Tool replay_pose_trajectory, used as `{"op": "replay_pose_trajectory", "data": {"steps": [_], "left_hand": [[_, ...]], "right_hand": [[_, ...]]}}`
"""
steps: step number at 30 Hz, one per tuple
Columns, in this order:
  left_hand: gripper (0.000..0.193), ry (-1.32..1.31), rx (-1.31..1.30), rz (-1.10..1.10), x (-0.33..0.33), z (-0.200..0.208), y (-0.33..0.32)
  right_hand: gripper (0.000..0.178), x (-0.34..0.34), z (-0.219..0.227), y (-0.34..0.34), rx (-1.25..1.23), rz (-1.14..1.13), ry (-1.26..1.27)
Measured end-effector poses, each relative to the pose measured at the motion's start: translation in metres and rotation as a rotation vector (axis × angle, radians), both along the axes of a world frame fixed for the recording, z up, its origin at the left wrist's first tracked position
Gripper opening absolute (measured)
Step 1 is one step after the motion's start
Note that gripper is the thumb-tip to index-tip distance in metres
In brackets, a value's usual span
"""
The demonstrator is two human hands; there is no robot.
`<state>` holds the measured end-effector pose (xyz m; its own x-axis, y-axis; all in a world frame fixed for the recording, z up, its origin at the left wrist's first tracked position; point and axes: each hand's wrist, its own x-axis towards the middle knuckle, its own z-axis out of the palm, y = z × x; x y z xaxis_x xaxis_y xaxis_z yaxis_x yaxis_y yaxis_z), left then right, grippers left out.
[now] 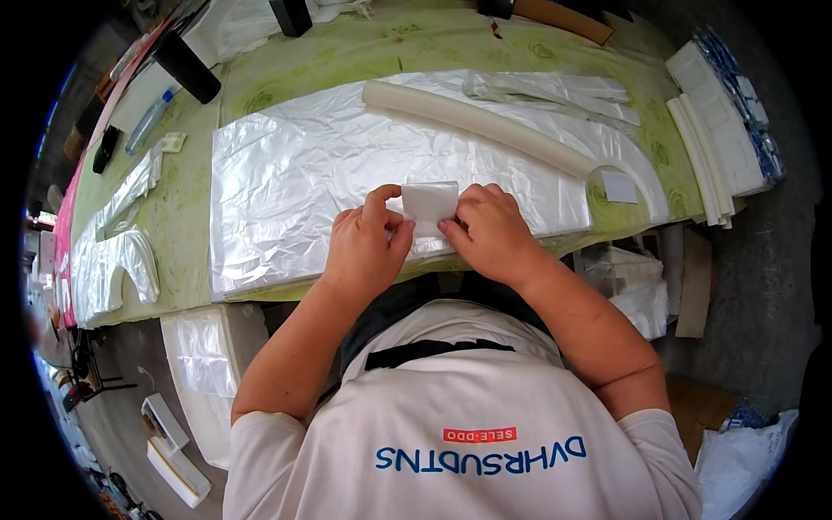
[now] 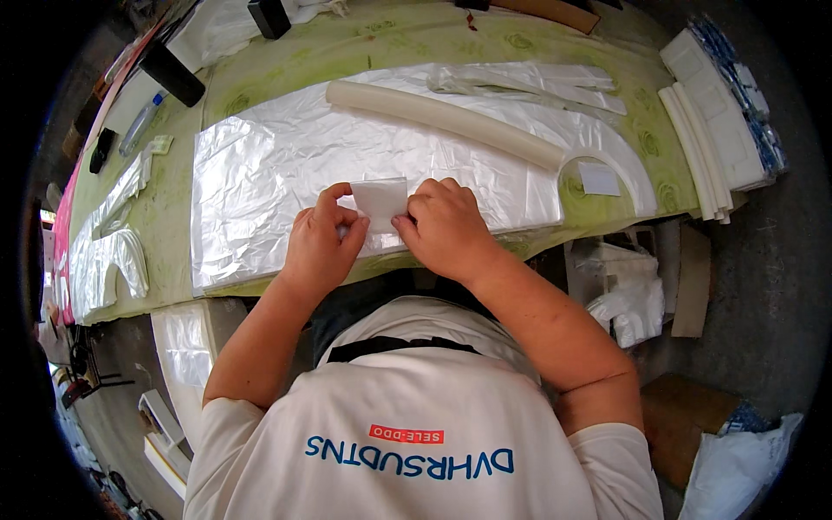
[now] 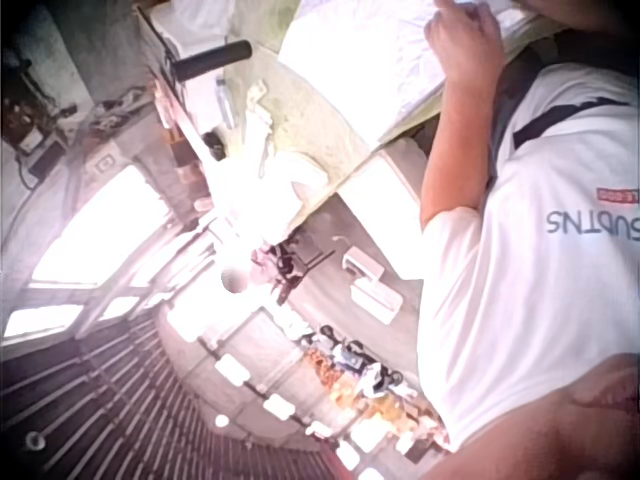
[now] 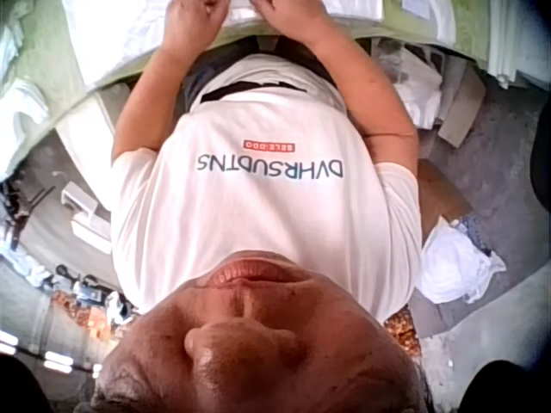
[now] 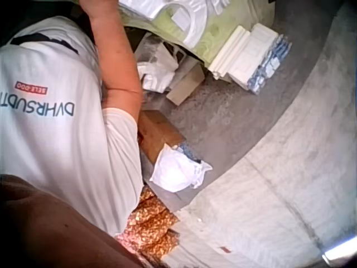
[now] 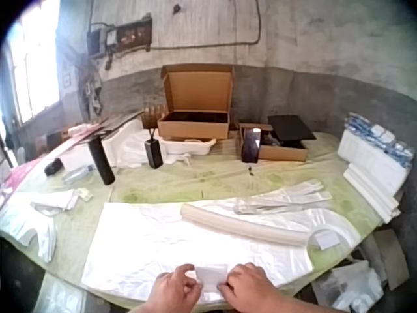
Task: The person wraps white rectangular items in clear plastic film on a workbench. They unroll the film, place the item, fold the film over, and roll it tightly before placing the wrapped unit into a white bin. The process repeats for multiple items.
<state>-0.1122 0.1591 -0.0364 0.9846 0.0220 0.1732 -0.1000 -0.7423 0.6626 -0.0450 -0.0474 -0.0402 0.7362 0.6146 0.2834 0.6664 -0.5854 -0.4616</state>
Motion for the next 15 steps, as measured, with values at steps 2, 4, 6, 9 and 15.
{"op": "replay_pose_trajectory", "data": {"steps": [2, 4, 6, 9, 15], "left_hand": [[0.04, 0.043, 0.006, 0.007, 0.0, -0.001, 0.0], [0.043, -0.08, 0.039, 0.051, -0.002, -0.006, -0.002], [0.048, -0.215, 0.081, 0.015, -0.002, -0.008, -0.003], [0.063, -0.301, 0.245, -0.135, -0.001, -0.006, -0.009], [0.08, 0.024, 0.436, -0.261, 0.002, 0.005, -0.017]], "right_hand": [[0.023, 0.001, 0.002, 0.004, -0.069, -0.016, 0.014], [0.024, 0.004, 0.004, 0.007, -0.119, -0.024, 0.029], [0.025, 0.005, 0.004, 0.008, -0.152, -0.026, 0.043], [0.023, 0.006, 0.009, 0.007, -0.202, -0.028, 0.085], [0.049, 0.005, 0.009, 0.012, 0.003, -0.178, 0.217]]}}
